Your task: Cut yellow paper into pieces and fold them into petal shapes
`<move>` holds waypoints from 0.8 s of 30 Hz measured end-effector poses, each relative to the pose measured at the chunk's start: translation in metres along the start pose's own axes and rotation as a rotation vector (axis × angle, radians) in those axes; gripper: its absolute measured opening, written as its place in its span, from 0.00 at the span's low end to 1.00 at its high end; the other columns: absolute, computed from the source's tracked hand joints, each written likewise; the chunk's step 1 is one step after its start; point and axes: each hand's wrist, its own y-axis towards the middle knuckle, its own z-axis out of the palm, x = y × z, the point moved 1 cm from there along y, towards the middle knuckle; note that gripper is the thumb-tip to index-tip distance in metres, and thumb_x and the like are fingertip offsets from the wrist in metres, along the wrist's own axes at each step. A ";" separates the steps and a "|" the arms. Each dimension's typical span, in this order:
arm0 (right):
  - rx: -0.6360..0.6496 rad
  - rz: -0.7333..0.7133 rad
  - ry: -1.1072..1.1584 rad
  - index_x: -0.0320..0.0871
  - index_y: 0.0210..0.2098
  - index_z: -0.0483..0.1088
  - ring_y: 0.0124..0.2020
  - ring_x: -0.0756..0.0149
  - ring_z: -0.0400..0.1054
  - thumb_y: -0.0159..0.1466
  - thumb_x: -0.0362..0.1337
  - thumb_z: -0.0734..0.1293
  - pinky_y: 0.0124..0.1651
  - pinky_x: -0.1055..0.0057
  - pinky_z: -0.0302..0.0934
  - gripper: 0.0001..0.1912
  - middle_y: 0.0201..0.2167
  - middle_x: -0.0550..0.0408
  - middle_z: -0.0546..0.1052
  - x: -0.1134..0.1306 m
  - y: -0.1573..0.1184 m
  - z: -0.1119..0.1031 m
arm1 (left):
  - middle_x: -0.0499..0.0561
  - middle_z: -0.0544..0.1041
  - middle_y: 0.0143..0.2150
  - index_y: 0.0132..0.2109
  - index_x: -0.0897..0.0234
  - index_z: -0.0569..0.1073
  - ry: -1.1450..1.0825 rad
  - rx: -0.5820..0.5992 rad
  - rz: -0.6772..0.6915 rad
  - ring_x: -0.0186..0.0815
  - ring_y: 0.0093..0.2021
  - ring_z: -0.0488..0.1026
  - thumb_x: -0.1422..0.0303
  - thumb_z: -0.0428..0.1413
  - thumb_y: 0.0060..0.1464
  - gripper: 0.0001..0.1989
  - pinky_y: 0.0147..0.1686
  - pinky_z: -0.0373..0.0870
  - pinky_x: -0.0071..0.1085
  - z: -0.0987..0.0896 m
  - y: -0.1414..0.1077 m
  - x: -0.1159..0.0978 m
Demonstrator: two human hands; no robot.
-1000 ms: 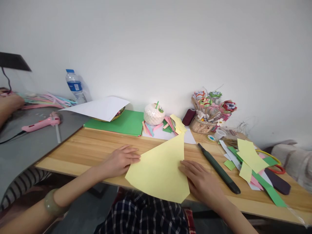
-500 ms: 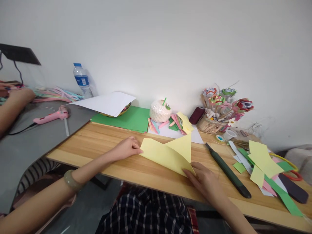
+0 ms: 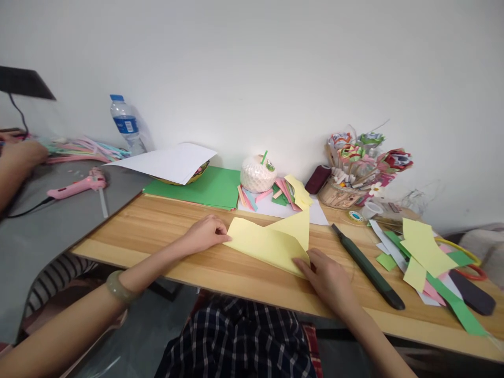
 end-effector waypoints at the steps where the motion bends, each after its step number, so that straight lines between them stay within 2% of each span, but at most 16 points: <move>1: -0.001 0.005 0.000 0.46 0.21 0.54 0.21 0.69 0.64 0.65 0.45 0.57 0.24 0.73 0.51 0.18 0.22 0.59 0.68 0.000 0.000 0.001 | 0.47 0.74 0.27 0.25 0.63 0.72 0.016 -0.002 -0.009 0.39 0.36 0.68 0.60 0.56 0.50 0.12 0.34 0.59 0.28 0.000 0.000 -0.001; 13: -0.040 -0.017 -0.024 0.46 0.25 0.56 0.25 0.68 0.63 0.66 0.43 0.55 0.26 0.72 0.53 0.14 0.26 0.57 0.66 0.000 -0.007 0.014 | 0.47 0.74 0.30 0.26 0.61 0.70 0.184 0.018 -0.036 0.40 0.39 0.68 0.60 0.53 0.51 0.12 0.32 0.58 0.29 -0.002 -0.001 -0.008; 18: -0.064 -0.056 -0.067 0.46 0.27 0.58 0.29 0.65 0.65 0.67 0.42 0.53 0.29 0.71 0.55 0.14 0.28 0.55 0.67 0.001 -0.007 0.016 | 0.47 0.73 0.31 0.27 0.61 0.69 0.229 0.028 -0.012 0.39 0.39 0.67 0.61 0.53 0.53 0.11 0.31 0.57 0.28 -0.002 -0.002 -0.009; 24: -0.075 -0.091 -0.122 0.45 0.28 0.58 0.30 0.64 0.66 0.68 0.42 0.52 0.30 0.70 0.57 0.14 0.28 0.54 0.67 0.002 -0.009 0.017 | 0.47 0.72 0.32 0.29 0.61 0.68 0.279 0.027 0.026 0.39 0.39 0.67 0.61 0.53 0.55 0.10 0.30 0.57 0.28 -0.003 -0.003 -0.010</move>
